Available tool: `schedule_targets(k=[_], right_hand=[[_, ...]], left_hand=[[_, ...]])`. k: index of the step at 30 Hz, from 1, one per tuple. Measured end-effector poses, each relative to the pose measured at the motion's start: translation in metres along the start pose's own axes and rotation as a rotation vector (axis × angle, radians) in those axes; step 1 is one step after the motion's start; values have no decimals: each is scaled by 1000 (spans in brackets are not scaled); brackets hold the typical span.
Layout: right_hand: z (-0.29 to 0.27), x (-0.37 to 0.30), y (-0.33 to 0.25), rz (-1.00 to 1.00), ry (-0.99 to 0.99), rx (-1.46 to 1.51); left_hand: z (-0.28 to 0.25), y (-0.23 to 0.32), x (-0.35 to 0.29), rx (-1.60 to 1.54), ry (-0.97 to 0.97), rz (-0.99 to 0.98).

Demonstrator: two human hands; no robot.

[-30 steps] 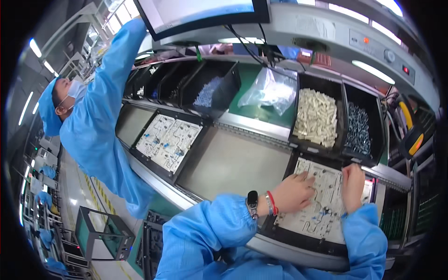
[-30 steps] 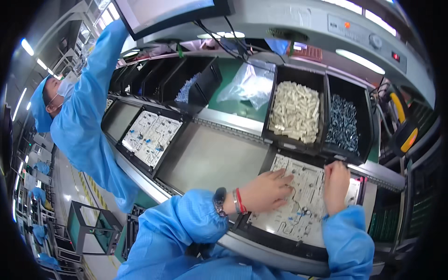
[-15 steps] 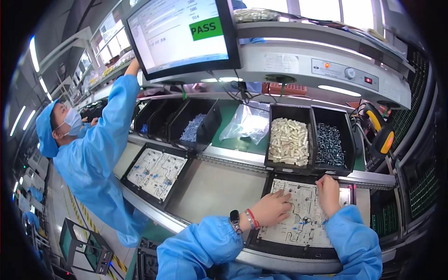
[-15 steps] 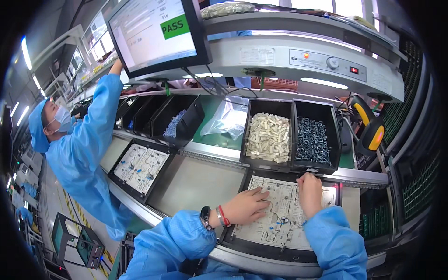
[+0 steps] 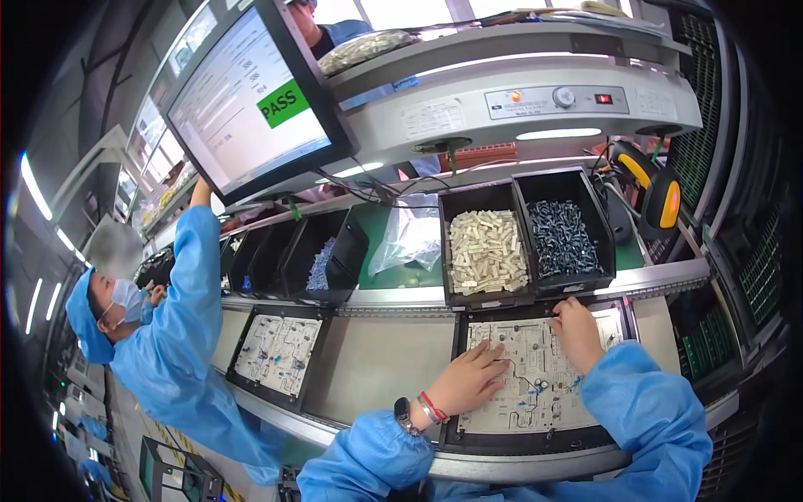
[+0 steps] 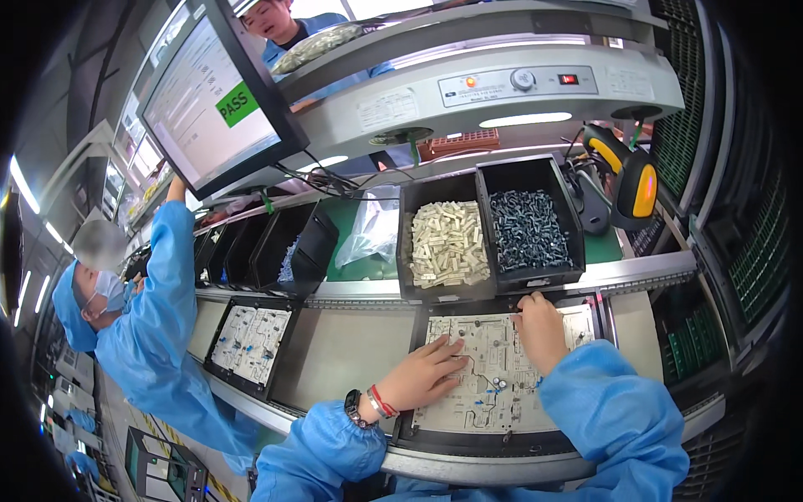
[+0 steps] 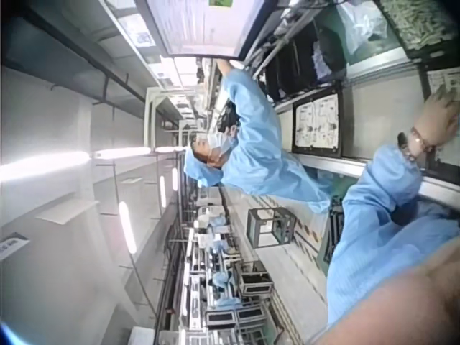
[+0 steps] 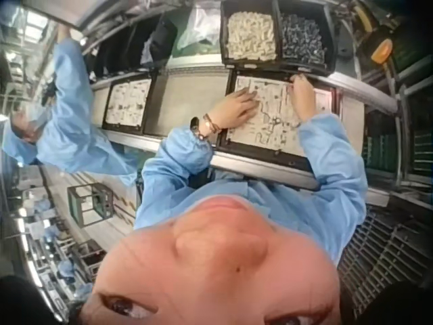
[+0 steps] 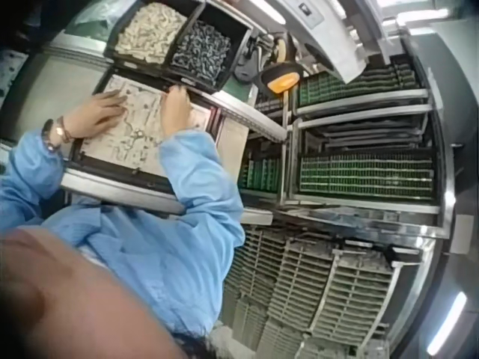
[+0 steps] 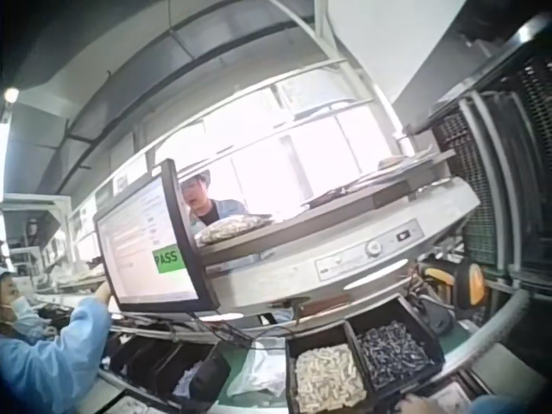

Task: The person assembles circuit boards on a conveyor line by inserting electronic components into them by hand, pushing completed assemblies down the track, placing empty pallets onto the conveyor, and loading new circuit boards from a storage rack into the pallets.

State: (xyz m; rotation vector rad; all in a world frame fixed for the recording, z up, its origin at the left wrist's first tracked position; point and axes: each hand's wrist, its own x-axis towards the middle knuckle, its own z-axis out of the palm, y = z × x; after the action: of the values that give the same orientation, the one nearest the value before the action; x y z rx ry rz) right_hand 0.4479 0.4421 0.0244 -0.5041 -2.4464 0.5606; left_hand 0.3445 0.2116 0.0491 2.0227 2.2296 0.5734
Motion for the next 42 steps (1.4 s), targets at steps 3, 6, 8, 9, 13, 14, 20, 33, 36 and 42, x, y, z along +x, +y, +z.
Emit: schedule_targets(k=[3, 6, 8, 9, 13, 14, 20, 33, 36, 42], right_hand=[[-1, 0, -2, 30, -21, 60], [4, -2, 1, 29, -45, 29], [8, -5, 1, -2, -3, 14], [8, -5, 0, 3, 20, 23], [16, -1, -9, -54, 9, 44], [19, 0, -16, -46, -25, 26], [-27, 0, -12, -129, -277, 49], [-116, -31, 83, 224, -69, 276], [-101, -29, 95, 213, -95, 151], [-79, -25, 97, 126, -59, 98]], left_hand=[[3, -2, -3, 9, 5, 2], [5, 0, -6, 17, 5, -4], [7, 2, -5, 7, 3, -3], [8, 2, -5, 1, -1, -6], [7, -7, -6, 23, -20, -2], [6, -12, -8, 64, -27, 22], [-17, -36, 7, -232, 29, -47], [25, -75, 16, 108, 577, -501], [28, -83, 9, 2, 562, -606], [33, -77, 9, -40, 572, -614]])
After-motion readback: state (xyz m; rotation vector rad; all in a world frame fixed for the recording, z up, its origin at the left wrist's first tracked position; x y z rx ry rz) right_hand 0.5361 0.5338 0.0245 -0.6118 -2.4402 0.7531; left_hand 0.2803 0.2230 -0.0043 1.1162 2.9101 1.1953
